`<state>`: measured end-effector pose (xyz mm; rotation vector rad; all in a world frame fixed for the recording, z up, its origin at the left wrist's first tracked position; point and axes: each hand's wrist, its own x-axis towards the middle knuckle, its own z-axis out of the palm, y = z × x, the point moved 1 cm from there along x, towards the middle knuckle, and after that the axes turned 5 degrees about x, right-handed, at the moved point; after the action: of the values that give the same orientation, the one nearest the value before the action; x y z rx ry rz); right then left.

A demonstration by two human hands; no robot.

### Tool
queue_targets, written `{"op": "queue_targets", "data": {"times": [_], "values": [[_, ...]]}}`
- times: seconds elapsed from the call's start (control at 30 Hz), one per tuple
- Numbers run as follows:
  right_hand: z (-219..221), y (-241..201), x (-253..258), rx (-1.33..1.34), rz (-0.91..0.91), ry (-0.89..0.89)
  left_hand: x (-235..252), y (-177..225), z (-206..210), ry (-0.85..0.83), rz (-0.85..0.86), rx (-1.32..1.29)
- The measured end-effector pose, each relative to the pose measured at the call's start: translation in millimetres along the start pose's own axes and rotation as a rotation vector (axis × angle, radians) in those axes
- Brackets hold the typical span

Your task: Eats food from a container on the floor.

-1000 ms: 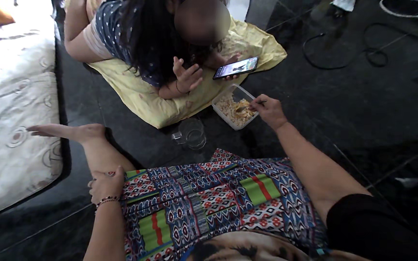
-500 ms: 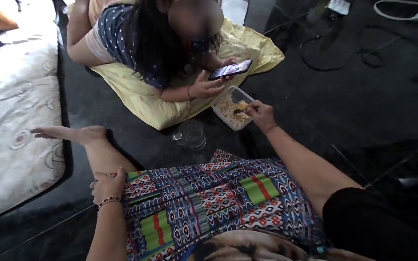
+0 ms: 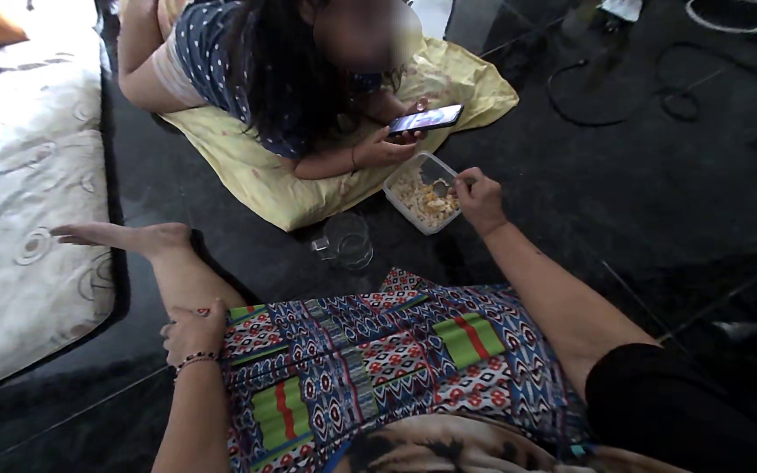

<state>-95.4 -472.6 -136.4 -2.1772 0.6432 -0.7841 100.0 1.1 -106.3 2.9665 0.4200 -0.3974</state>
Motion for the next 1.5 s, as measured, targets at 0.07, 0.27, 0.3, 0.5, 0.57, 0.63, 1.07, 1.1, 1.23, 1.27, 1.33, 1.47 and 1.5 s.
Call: {"op": "queue_targets", "data": {"times": [0.07, 0.27, 0.3, 0.5, 0.57, 0.63, 1.07, 1.1, 1.23, 1.27, 1.33, 1.47, 1.5], "values": [[3, -2, 0, -0.03, -0.011, -0.038, 0, 0, 0, -0.003, -0.002, 0.003], [19, 9, 4, 0.079, 0.291, -0.013, 0, 1, 0, 0.001, 0.003, 0.002], [19, 12, 8, 0.147, 0.414, 0.016, 1, 1, -1, 0.0, 0.003, 0.004], [15, 20, 12, 0.533, 0.708, 0.191, 5, 0, 2, 0.013, 0.009, 0.014], [13, 21, 12, 0.569, 0.709, 0.215, 2, 1, 0, 0.002, 0.003, -0.003], [9, 22, 12, 0.604, 0.708, 0.23, 0, 1, -2, 0.0, 0.006, -0.014], [6, 14, 16, 0.829, 0.793, 0.306, 0, 1, -1, 0.013, 0.002, -0.003], [7, 13, 16, 0.835, 0.787, 0.3, 0, 2, -1, 0.014, -0.004, 0.003], [10, 13, 14, 0.795, 0.723, 0.244, 1, 1, 1, 0.011, -0.014, 0.008], [10, 13, 15, 0.774, 0.698, 0.234, 1, 1, 0, 0.012, -0.012, 0.004], [9, 12, 15, 0.716, 0.652, 0.215, -1, 2, 0, 0.007, -0.015, 0.003], [11, 7, 13, 0.535, 0.556, 0.106, -1, 2, 0, 0.008, -0.011, 0.01], [13, 7, 11, 0.508, 0.534, 0.076, -1, 2, 0, 0.01, -0.011, 0.011]]}}
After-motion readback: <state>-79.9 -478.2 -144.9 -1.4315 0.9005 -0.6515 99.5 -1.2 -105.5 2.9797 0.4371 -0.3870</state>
